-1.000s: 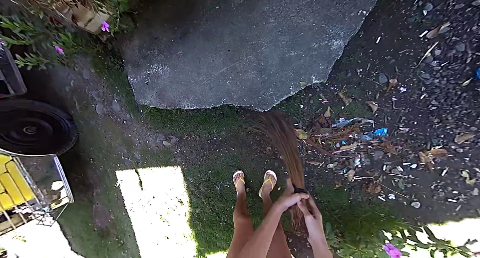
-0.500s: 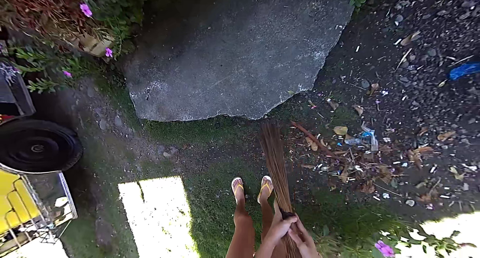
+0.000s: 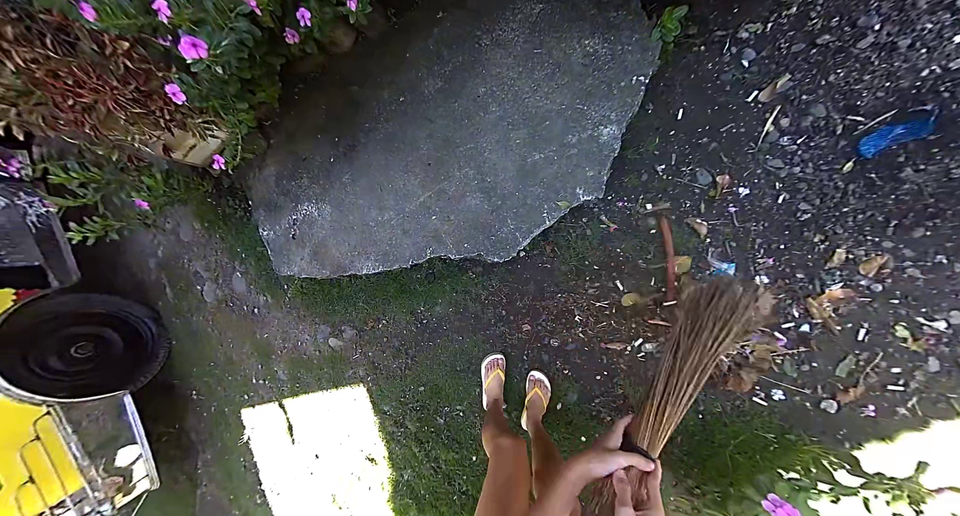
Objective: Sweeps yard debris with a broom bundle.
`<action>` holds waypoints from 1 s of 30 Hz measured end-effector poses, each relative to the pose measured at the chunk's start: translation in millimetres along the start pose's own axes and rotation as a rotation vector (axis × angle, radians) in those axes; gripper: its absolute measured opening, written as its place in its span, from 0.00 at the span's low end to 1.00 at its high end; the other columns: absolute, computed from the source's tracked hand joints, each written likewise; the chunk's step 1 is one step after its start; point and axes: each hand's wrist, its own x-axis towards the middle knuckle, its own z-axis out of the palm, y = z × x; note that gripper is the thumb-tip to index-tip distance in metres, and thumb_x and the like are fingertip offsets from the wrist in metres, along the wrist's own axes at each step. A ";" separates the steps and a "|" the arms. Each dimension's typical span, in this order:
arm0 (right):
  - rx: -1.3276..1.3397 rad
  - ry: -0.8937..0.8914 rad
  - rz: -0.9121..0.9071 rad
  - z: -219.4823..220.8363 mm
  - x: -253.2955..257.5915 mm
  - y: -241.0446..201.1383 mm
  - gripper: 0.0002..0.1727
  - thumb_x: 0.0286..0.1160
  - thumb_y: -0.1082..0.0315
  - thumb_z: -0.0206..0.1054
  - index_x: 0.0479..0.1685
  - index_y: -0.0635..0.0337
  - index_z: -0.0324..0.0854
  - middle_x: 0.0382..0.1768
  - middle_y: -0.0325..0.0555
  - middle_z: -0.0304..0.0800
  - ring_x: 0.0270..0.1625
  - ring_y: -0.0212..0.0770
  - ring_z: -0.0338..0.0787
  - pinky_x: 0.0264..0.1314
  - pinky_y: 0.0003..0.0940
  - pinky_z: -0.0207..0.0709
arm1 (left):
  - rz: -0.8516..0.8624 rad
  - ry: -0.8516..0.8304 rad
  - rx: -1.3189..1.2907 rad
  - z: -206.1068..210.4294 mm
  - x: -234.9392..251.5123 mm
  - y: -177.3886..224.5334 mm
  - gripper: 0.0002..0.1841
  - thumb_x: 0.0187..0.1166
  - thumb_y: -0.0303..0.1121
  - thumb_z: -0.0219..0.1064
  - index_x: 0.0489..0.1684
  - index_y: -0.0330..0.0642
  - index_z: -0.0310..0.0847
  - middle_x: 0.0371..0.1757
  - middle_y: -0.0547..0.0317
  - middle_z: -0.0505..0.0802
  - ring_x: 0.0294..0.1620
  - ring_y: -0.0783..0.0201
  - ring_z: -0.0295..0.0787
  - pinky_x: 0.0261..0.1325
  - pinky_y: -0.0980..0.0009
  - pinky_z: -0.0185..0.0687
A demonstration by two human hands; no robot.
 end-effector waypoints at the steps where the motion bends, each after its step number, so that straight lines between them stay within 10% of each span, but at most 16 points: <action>1: -0.040 0.006 -0.062 -0.3 -8.3 0.2 0.39 0.74 0.79 0.60 0.82 0.92 0.46 0.77 0.89 0.63 0.80 0.66 0.74 0.83 0.40 0.64 | 0.060 -0.041 -0.014 -6.9 -6.3 -11.9 0.41 0.80 0.16 0.59 0.95 0.38 0.41 0.89 0.35 0.65 0.86 0.45 0.65 0.85 0.54 0.60; 4: 0.009 -0.207 0.021 -12.3 -10.9 -15.7 0.37 0.76 0.79 0.58 0.83 0.89 0.48 0.80 0.85 0.61 0.82 0.58 0.72 0.84 0.36 0.63 | 0.313 -0.026 -0.070 -26.5 5.7 -58.8 0.48 0.80 0.24 0.65 0.94 0.33 0.29 0.87 0.23 0.59 0.84 0.39 0.67 0.80 0.50 0.69; 6: 0.099 -0.379 0.158 -10.6 19.0 -27.0 0.36 0.78 0.78 0.56 0.87 0.81 0.49 0.85 0.77 0.56 0.86 0.49 0.68 0.86 0.34 0.59 | 0.227 0.281 0.062 -31.3 -1.8 -20.9 0.55 0.73 0.25 0.74 0.95 0.39 0.30 0.91 0.38 0.61 0.87 0.52 0.65 0.84 0.57 0.64; 9: 0.215 -0.434 0.251 11.3 76.2 -18.5 0.32 0.76 0.73 0.55 0.84 0.72 0.61 0.75 0.61 0.76 0.68 0.33 0.83 0.70 0.29 0.76 | 0.709 0.663 0.575 -71.4 82.0 -63.4 0.62 0.61 0.64 0.77 0.90 0.26 0.50 0.82 0.34 0.75 0.81 0.53 0.76 0.77 0.69 0.77; 12: 0.309 -0.171 0.294 24.7 84.2 -42.2 0.29 0.85 0.75 0.50 0.85 0.74 0.57 0.70 0.65 0.77 0.61 0.32 0.84 0.66 0.29 0.78 | 0.226 0.160 0.332 -55.8 102.2 -5.6 0.54 0.76 0.43 0.75 0.95 0.39 0.34 0.90 0.36 0.64 0.88 0.47 0.64 0.87 0.53 0.61; 15: 0.242 0.024 0.250 34.4 64.9 -81.9 0.35 0.84 0.76 0.54 0.89 0.77 0.47 0.79 0.78 0.66 0.75 0.45 0.78 0.78 0.35 0.69 | 0.154 -0.118 0.188 -47.6 87.1 40.5 0.48 0.78 0.29 0.70 0.95 0.37 0.35 0.87 0.27 0.63 0.87 0.38 0.64 0.86 0.46 0.60; 20: 0.309 -0.094 0.273 29.6 56.5 -138.8 0.35 0.83 0.81 0.49 0.90 0.78 0.41 0.87 0.77 0.52 0.86 0.50 0.67 0.87 0.36 0.58 | 0.173 -0.001 0.083 -44.6 32.9 85.8 0.50 0.78 0.25 0.68 0.95 0.35 0.30 0.88 0.26 0.60 0.85 0.40 0.65 0.84 0.51 0.64; 25: 0.521 -0.138 0.396 66.6 131.4 -119.6 0.21 0.89 0.72 0.43 0.76 0.68 0.64 0.47 0.48 0.85 0.40 0.30 0.89 0.44 0.29 0.86 | 0.147 0.031 0.505 -94.5 109.3 104.3 0.56 0.71 0.47 0.75 0.94 0.33 0.36 0.83 0.27 0.70 0.81 0.41 0.73 0.79 0.52 0.72; 30: 0.416 0.128 0.277 80.7 116.3 -147.2 0.31 0.87 0.75 0.50 0.88 0.74 0.48 0.75 0.72 0.70 0.69 0.45 0.80 0.73 0.38 0.72 | 0.070 -0.255 0.503 -81.1 104.2 145.2 0.50 0.77 0.38 0.71 0.96 0.46 0.36 0.91 0.33 0.59 0.90 0.40 0.58 0.87 0.44 0.56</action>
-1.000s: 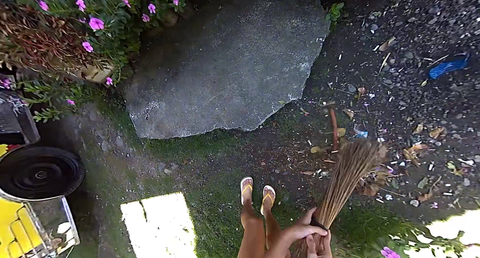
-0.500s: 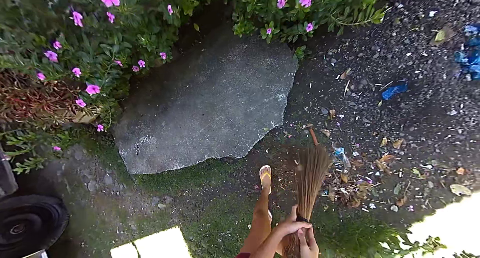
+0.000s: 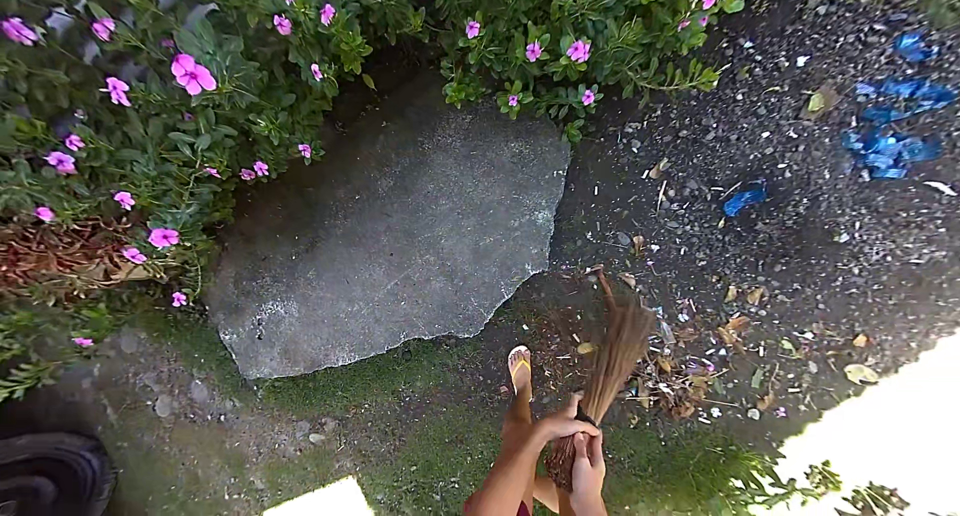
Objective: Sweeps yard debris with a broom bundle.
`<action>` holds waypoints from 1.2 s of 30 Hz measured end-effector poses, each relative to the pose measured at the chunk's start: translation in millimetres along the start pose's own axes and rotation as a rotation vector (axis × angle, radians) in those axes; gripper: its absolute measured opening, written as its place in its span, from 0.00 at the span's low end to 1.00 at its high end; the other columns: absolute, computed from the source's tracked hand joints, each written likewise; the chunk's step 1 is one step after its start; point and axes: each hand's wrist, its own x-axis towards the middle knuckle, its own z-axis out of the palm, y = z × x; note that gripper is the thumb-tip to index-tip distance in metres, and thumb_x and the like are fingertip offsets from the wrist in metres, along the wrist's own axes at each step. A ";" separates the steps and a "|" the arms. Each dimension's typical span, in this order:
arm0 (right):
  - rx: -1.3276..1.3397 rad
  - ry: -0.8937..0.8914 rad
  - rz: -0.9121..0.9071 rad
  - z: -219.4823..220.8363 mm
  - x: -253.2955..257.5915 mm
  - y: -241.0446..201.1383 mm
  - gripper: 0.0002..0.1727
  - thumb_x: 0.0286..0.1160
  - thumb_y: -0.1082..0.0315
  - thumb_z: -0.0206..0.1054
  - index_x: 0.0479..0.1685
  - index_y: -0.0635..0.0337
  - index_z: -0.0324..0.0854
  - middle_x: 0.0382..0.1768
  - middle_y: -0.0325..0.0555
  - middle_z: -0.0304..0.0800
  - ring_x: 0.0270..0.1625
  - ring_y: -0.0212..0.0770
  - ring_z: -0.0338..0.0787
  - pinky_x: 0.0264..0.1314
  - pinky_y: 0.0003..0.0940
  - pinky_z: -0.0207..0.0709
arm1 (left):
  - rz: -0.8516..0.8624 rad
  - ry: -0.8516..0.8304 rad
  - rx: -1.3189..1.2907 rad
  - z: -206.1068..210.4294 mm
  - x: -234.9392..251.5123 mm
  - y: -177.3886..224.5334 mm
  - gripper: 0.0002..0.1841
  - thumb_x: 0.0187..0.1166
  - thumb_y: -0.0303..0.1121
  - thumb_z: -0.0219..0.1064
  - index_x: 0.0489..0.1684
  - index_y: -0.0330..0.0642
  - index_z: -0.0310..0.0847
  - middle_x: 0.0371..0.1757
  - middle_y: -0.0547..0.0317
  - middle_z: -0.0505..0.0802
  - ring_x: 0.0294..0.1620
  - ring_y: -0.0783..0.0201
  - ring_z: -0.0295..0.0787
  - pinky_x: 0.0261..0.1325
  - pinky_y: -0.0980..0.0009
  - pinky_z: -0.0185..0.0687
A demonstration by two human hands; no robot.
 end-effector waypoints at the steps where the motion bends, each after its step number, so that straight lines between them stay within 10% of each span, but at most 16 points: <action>1: -0.014 0.016 -0.042 0.9 -9.5 -8.3 0.34 0.86 0.75 0.50 0.89 0.76 0.43 0.78 0.76 0.65 0.74 0.47 0.76 0.77 0.38 0.69 | 0.042 -0.020 -0.023 3.2 -10.4 12.9 0.48 0.78 0.34 0.71 0.96 0.44 0.38 0.91 0.34 0.58 0.91 0.41 0.57 0.89 0.46 0.54; 6: -0.113 -0.276 -0.070 -39.7 -49.2 -44.0 0.36 0.81 0.79 0.45 0.89 0.81 0.36 0.88 0.79 0.45 0.89 0.53 0.59 0.90 0.37 0.52 | 0.134 0.266 -0.234 45.2 -78.6 36.4 0.53 0.76 0.27 0.71 0.94 0.34 0.26 0.91 0.26 0.54 0.90 0.40 0.57 0.89 0.50 0.56; 10: -0.181 -0.553 0.079 -36.3 -19.6 -57.0 0.32 0.84 0.73 0.44 0.89 0.72 0.49 0.82 0.65 0.65 0.75 0.37 0.77 0.78 0.32 0.71 | 0.033 0.680 -0.027 25.6 -61.2 0.4 0.64 0.63 0.49 0.79 0.92 0.27 0.32 0.86 0.24 0.64 0.87 0.39 0.64 0.87 0.49 0.61; 12: -0.203 -0.450 0.112 -24.8 -15.8 -61.8 0.29 0.87 0.73 0.46 0.87 0.72 0.55 0.74 0.65 0.74 0.66 0.38 0.83 0.69 0.34 0.77 | -0.007 0.621 -0.038 15.8 -49.2 -3.3 0.62 0.64 0.50 0.80 0.93 0.31 0.35 0.86 0.28 0.65 0.86 0.41 0.65 0.86 0.50 0.64; 18: -0.121 -0.127 -0.002 -38.9 -35.6 -98.1 0.32 0.84 0.79 0.49 0.88 0.79 0.48 0.84 0.77 0.57 0.84 0.52 0.68 0.86 0.39 0.58 | 0.072 0.204 -0.142 46.0 -58.3 86.6 0.49 0.77 0.27 0.71 0.93 0.33 0.34 0.89 0.26 0.58 0.89 0.39 0.59 0.88 0.50 0.57; 24: -0.050 -0.220 -0.022 -66.7 23.4 -90.4 0.30 0.86 0.77 0.45 0.87 0.77 0.50 0.83 0.72 0.62 0.79 0.41 0.73 0.82 0.31 0.64 | 0.095 0.321 -0.165 62.6 -4.6 95.4 0.53 0.72 0.26 0.74 0.94 0.32 0.33 0.90 0.27 0.56 0.90 0.39 0.57 0.89 0.49 0.56; 29: 0.061 -0.307 0.211 -45.7 128.9 -90.2 0.22 0.90 0.72 0.42 0.78 0.68 0.65 0.51 0.53 0.86 0.42 0.35 0.89 0.45 0.33 0.86 | -0.049 0.356 -0.091 23.8 64.4 112.8 0.56 0.77 0.31 0.72 0.92 0.30 0.19 0.88 0.21 0.57 0.89 0.36 0.59 0.88 0.49 0.57; 36: -0.014 0.105 0.113 -106.4 95.9 -142.9 0.30 0.87 0.75 0.48 0.86 0.81 0.49 0.79 0.78 0.64 0.78 0.50 0.73 0.81 0.39 0.63 | -0.030 -0.024 -0.018 103.1 99.0 157.2 0.48 0.76 0.25 0.70 0.94 0.31 0.36 0.90 0.25 0.56 0.91 0.36 0.53 0.90 0.47 0.50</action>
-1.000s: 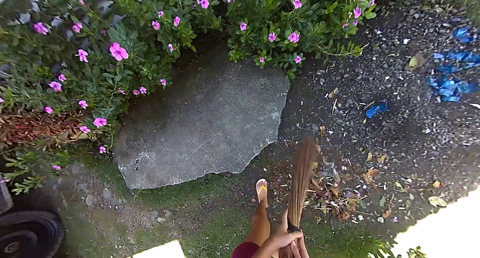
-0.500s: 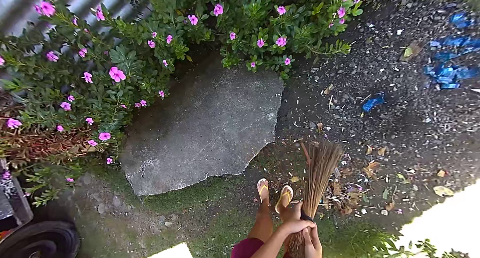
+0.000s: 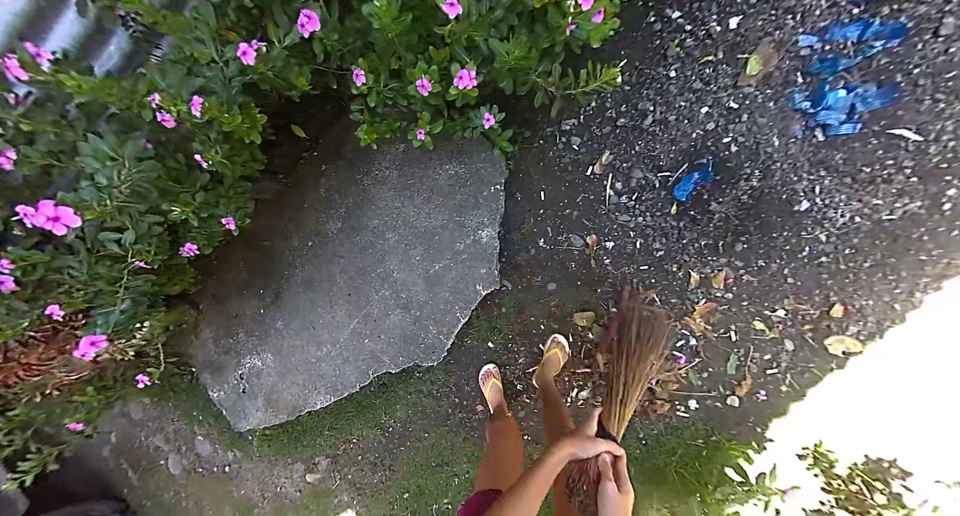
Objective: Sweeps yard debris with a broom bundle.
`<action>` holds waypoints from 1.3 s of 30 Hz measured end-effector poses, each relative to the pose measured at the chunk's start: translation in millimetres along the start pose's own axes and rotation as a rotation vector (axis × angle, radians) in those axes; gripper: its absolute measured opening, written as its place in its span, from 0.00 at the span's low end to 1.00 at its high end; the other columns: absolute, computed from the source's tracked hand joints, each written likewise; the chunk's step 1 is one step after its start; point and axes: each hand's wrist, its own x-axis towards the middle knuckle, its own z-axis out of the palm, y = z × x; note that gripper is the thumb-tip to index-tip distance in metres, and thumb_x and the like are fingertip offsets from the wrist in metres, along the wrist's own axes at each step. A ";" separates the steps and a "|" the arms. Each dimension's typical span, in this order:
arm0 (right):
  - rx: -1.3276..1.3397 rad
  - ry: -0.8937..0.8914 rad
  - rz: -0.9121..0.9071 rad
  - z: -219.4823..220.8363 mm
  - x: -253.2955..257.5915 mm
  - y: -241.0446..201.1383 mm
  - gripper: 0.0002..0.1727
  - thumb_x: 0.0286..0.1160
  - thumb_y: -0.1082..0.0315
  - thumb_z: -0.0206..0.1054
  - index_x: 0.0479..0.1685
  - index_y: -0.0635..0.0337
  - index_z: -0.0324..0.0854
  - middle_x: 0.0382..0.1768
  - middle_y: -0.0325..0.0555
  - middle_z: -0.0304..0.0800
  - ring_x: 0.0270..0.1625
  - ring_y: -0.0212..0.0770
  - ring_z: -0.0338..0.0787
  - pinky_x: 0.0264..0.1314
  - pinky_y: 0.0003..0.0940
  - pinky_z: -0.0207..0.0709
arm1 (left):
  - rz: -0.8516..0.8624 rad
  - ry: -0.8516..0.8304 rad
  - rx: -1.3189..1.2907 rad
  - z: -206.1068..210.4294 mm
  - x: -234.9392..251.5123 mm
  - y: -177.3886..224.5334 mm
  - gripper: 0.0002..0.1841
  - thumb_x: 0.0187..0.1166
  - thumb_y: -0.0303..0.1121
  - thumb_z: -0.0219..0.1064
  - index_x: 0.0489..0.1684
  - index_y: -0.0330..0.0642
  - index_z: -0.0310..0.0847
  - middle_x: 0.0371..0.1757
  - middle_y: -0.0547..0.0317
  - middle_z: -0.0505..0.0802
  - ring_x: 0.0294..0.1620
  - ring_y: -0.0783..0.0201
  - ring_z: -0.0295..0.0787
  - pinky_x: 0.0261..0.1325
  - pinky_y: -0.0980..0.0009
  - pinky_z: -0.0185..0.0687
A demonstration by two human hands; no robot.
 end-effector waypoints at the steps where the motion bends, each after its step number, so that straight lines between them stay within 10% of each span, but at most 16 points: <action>1: -0.012 -0.007 -0.018 -5.4 -6.7 -9.5 0.33 0.86 0.76 0.48 0.87 0.82 0.44 0.82 0.81 0.58 0.82 0.54 0.68 0.85 0.41 0.58 | 0.006 -0.020 -0.013 5.5 -3.0 6.5 0.48 0.76 0.25 0.69 0.94 0.32 0.36 0.91 0.27 0.54 0.92 0.38 0.51 0.91 0.48 0.48; 5: 0.057 -0.173 -0.082 -1.1 0.0 -18.6 0.34 0.84 0.78 0.49 0.88 0.83 0.41 0.85 0.81 0.53 0.86 0.54 0.66 0.88 0.38 0.57 | 0.010 0.217 -0.012 -2.4 -25.7 38.1 0.49 0.76 0.27 0.71 0.95 0.34 0.37 0.92 0.31 0.54 0.92 0.42 0.52 0.91 0.50 0.49; 10: 0.157 -0.532 0.041 52.6 106.0 -36.9 0.28 0.89 0.72 0.44 0.86 0.72 0.56 0.75 0.64 0.74 0.64 0.41 0.85 0.67 0.37 0.80 | 0.056 0.537 0.008 -70.6 25.1 70.2 0.57 0.73 0.25 0.73 0.92 0.29 0.21 0.88 0.20 0.57 0.88 0.37 0.60 0.88 0.51 0.58; 16: 0.332 -0.070 0.173 50.4 98.8 -75.5 0.24 0.93 0.70 0.43 0.82 0.72 0.59 0.59 0.60 0.80 0.52 0.36 0.84 0.58 0.33 0.79 | -0.162 0.120 0.242 -53.9 74.8 107.3 0.52 0.74 0.27 0.73 0.94 0.35 0.33 0.89 0.27 0.60 0.89 0.37 0.59 0.87 0.45 0.57; 21: 0.227 0.012 0.053 13.7 45.6 -117.0 0.30 0.89 0.76 0.42 0.86 0.83 0.41 0.78 0.82 0.61 0.76 0.50 0.72 0.81 0.40 0.62 | -0.095 -0.084 0.276 -15.4 41.8 133.6 0.48 0.78 0.32 0.71 0.95 0.37 0.39 0.91 0.30 0.56 0.92 0.38 0.52 0.91 0.46 0.48; 27: 0.351 -0.331 0.071 72.9 88.5 -166.0 0.29 0.91 0.72 0.43 0.88 0.75 0.51 0.83 0.71 0.63 0.80 0.50 0.73 0.83 0.43 0.65 | -0.043 0.350 0.290 -82.4 33.1 211.8 0.55 0.72 0.27 0.74 0.95 0.34 0.30 0.88 0.26 0.61 0.88 0.39 0.62 0.88 0.49 0.59; 32: 0.533 -0.461 0.300 155.5 158.3 -204.0 0.25 0.96 0.62 0.36 0.85 0.64 0.57 0.52 0.55 0.85 0.42 0.39 0.88 0.43 0.37 0.84 | -0.282 0.446 0.481 -163.2 81.7 272.2 0.56 0.75 0.30 0.72 0.94 0.36 0.22 0.84 0.23 0.66 0.84 0.37 0.68 0.83 0.46 0.64; 35: 0.552 -0.216 0.324 160.8 141.2 -229.6 0.24 0.95 0.65 0.37 0.81 0.69 0.60 0.52 0.57 0.82 0.45 0.38 0.86 0.50 0.37 0.82 | -0.360 0.251 0.543 -160.5 88.8 294.5 0.53 0.73 0.29 0.74 0.94 0.36 0.32 0.84 0.25 0.68 0.83 0.35 0.68 0.82 0.42 0.64; 39: 0.457 -0.201 0.231 147.2 83.1 -293.5 0.28 0.90 0.75 0.38 0.86 0.81 0.47 0.79 0.77 0.63 0.76 0.48 0.74 0.80 0.40 0.65 | -0.305 0.222 0.433 -149.1 38.1 338.1 0.53 0.73 0.27 0.74 0.95 0.34 0.34 0.90 0.28 0.59 0.90 0.39 0.58 0.90 0.49 0.54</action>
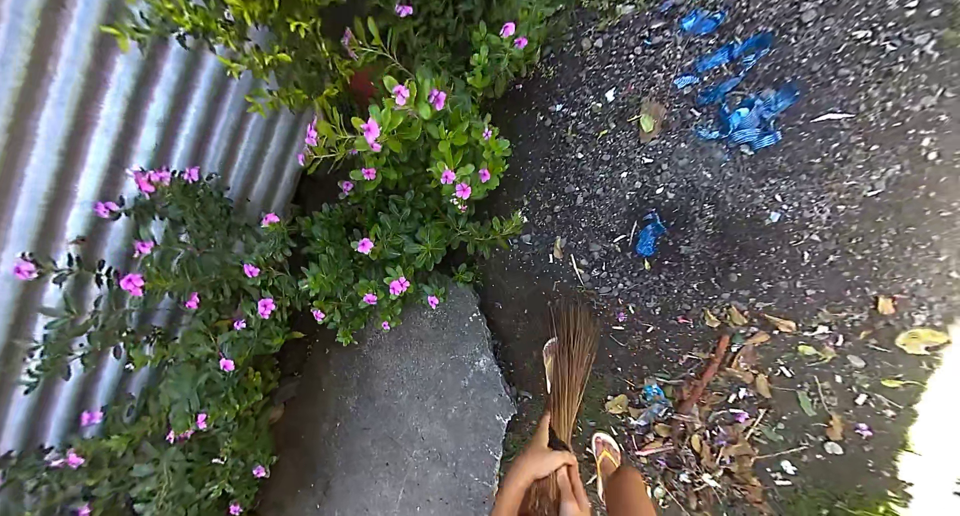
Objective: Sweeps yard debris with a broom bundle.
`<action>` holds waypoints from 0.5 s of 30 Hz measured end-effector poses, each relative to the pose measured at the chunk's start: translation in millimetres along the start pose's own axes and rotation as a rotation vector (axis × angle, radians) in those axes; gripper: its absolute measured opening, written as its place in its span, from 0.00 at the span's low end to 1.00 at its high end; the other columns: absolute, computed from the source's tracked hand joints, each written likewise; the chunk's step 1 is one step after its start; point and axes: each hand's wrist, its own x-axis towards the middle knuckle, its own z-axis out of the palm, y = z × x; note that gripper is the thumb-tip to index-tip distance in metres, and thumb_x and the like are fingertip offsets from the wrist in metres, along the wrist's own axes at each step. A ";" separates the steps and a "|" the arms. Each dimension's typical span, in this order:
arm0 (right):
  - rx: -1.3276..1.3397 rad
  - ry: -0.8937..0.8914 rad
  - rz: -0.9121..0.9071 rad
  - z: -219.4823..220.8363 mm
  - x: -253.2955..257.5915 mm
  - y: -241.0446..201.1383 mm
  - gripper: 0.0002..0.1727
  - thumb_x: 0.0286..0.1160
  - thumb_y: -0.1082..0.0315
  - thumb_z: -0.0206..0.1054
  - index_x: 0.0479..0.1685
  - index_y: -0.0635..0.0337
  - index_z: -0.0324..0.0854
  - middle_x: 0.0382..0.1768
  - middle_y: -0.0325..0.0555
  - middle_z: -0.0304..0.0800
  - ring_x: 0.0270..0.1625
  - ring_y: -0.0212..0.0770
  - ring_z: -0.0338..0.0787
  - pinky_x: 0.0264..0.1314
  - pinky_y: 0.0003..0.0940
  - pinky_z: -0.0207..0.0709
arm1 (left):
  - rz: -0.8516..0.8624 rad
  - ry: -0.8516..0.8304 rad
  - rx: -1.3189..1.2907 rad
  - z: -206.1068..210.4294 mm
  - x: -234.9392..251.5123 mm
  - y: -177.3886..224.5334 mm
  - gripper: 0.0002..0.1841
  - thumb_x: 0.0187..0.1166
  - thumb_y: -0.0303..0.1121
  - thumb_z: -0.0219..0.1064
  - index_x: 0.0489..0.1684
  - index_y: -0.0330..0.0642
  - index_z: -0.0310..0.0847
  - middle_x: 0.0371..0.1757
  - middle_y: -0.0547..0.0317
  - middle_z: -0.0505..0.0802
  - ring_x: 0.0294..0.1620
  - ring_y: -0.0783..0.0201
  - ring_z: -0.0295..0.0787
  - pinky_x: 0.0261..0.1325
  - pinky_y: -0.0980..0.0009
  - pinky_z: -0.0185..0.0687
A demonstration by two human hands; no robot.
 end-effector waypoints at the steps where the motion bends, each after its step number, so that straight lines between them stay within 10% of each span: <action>1: 0.014 -0.021 -0.047 16.7 -5.0 -7.1 0.29 0.88 0.76 0.39 0.86 0.83 0.44 0.82 0.80 0.58 0.81 0.51 0.69 0.85 0.41 0.60 | 0.025 0.019 -0.024 -15.8 -9.7 9.1 0.52 0.73 0.26 0.74 0.95 0.34 0.35 0.90 0.29 0.59 0.90 0.40 0.58 0.90 0.50 0.54; 5: 0.106 -0.175 -0.084 84.1 55.8 -50.2 0.30 0.91 0.71 0.39 0.90 0.75 0.44 0.86 0.71 0.58 0.83 0.48 0.69 0.85 0.39 0.62 | 0.097 0.173 0.026 -93.7 16.6 72.0 0.54 0.75 0.25 0.71 0.95 0.36 0.27 0.90 0.28 0.59 0.90 0.40 0.59 0.89 0.50 0.56; 9: 0.301 -0.291 0.062 122.2 165.1 -88.7 0.26 0.95 0.61 0.34 0.87 0.61 0.55 0.60 0.52 0.83 0.49 0.36 0.87 0.51 0.34 0.82 | 0.011 0.374 0.268 -138.2 99.4 136.8 0.56 0.76 0.30 0.71 0.95 0.41 0.21 0.87 0.23 0.61 0.81 0.33 0.71 0.80 0.46 0.69; 15: 0.371 0.096 0.078 96.4 126.8 -60.1 0.28 0.94 0.61 0.33 0.86 0.66 0.54 0.60 0.57 0.80 0.51 0.39 0.86 0.54 0.39 0.82 | -0.043 -0.067 0.400 -94.7 109.0 116.2 0.57 0.71 0.26 0.75 0.95 0.37 0.27 0.83 0.22 0.68 0.84 0.33 0.67 0.84 0.42 0.62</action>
